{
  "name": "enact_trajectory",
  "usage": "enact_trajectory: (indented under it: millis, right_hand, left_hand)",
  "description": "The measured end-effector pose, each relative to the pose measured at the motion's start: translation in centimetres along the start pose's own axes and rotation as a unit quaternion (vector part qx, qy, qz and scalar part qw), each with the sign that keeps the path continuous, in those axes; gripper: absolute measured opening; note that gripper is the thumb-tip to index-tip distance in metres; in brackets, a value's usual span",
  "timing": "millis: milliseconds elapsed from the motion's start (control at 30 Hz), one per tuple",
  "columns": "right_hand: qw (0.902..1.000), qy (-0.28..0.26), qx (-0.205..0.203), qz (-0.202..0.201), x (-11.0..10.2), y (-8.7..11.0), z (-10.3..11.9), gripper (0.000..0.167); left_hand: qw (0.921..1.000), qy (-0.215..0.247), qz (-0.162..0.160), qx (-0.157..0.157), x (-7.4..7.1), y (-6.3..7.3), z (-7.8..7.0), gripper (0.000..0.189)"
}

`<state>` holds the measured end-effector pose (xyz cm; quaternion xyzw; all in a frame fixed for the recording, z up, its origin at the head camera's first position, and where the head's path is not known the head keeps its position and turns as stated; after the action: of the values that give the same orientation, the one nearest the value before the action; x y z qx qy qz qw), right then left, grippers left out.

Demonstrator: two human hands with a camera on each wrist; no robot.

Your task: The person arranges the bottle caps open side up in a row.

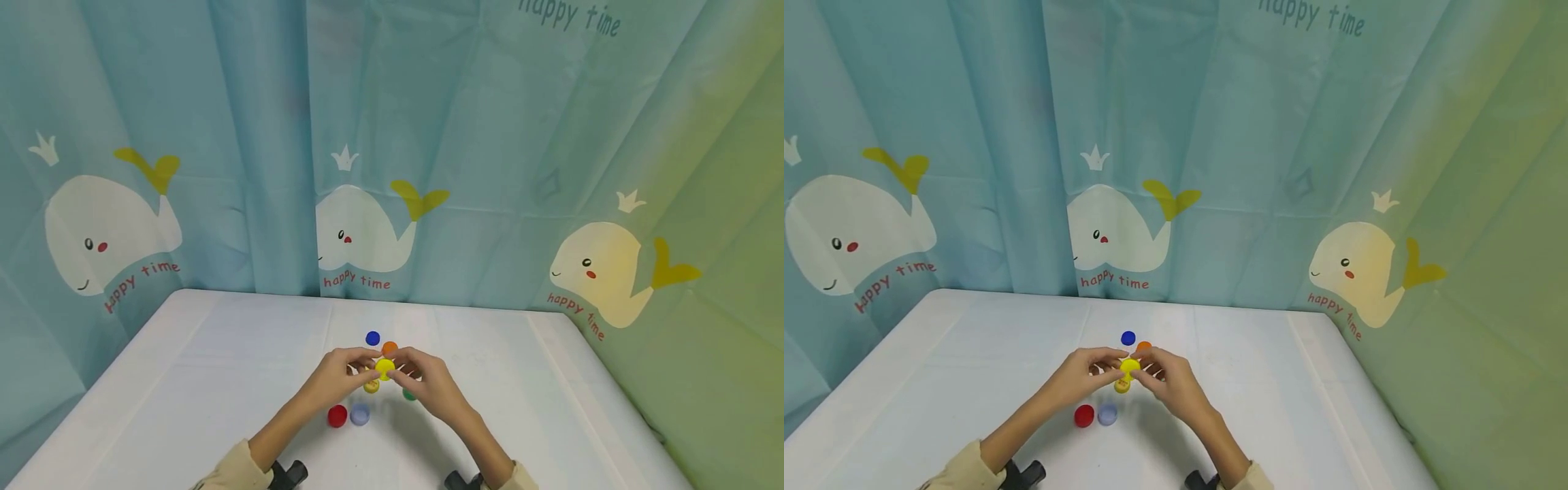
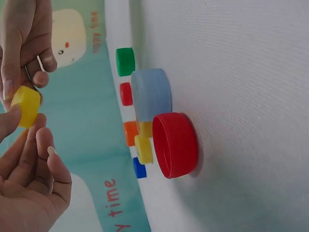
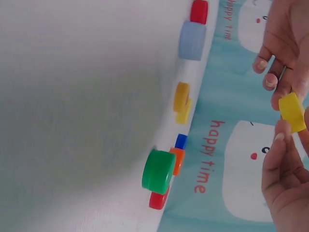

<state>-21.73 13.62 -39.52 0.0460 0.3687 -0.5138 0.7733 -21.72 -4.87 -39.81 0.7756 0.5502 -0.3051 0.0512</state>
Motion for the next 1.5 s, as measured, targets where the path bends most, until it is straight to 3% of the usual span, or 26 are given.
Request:
enact_trajectory:
  millis: [167,467,600,833,1300,1500]
  right_hand:
    - [0.9986,-0.042,0.032,0.002,-0.1,0.5,0.9,0.025]
    - [0.9968,-0.063,0.044,0.021,-1.2,1.2,4.3,0.016]
    - [0.9958,-0.082,0.036,0.022,-1.1,1.5,4.2,0.014]
    - [0.9919,-0.120,0.039,0.019,-0.7,1.9,3.5,0.015]
    - [0.9968,-0.075,0.022,0.017,-0.7,2.0,3.9,0.011]
    - [0.9979,-0.063,0.009,0.013,-0.3,1.9,2.5,0.011]
  left_hand:
    - [0.9999,0.009,0.004,0.003,-0.1,0.6,-0.2,0.030]
    - [0.9989,0.037,0.022,0.020,-0.1,1.2,-0.8,0.019]
    - [0.9980,0.048,0.027,0.030,0.1,1.3,-0.8,0.017]
    - [0.9976,0.032,-0.004,0.061,0.4,1.6,-0.7,0.013]
    - [0.9948,0.070,-0.020,0.071,1.3,2.2,-0.2,0.009]
    - [0.9960,0.060,-0.023,0.062,1.3,2.1,0.0,0.011]
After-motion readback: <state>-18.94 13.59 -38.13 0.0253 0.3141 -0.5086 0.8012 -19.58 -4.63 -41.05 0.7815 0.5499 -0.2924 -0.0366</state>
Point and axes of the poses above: each hand's wrist, its own y-axis away from the middle knuckle, its own x-axis out of the palm, z = x × y, the point moved 3 cm from there along -y, towards the middle knuckle, and after that the axes turned 2 degrees about z, right-handed, at the moved point
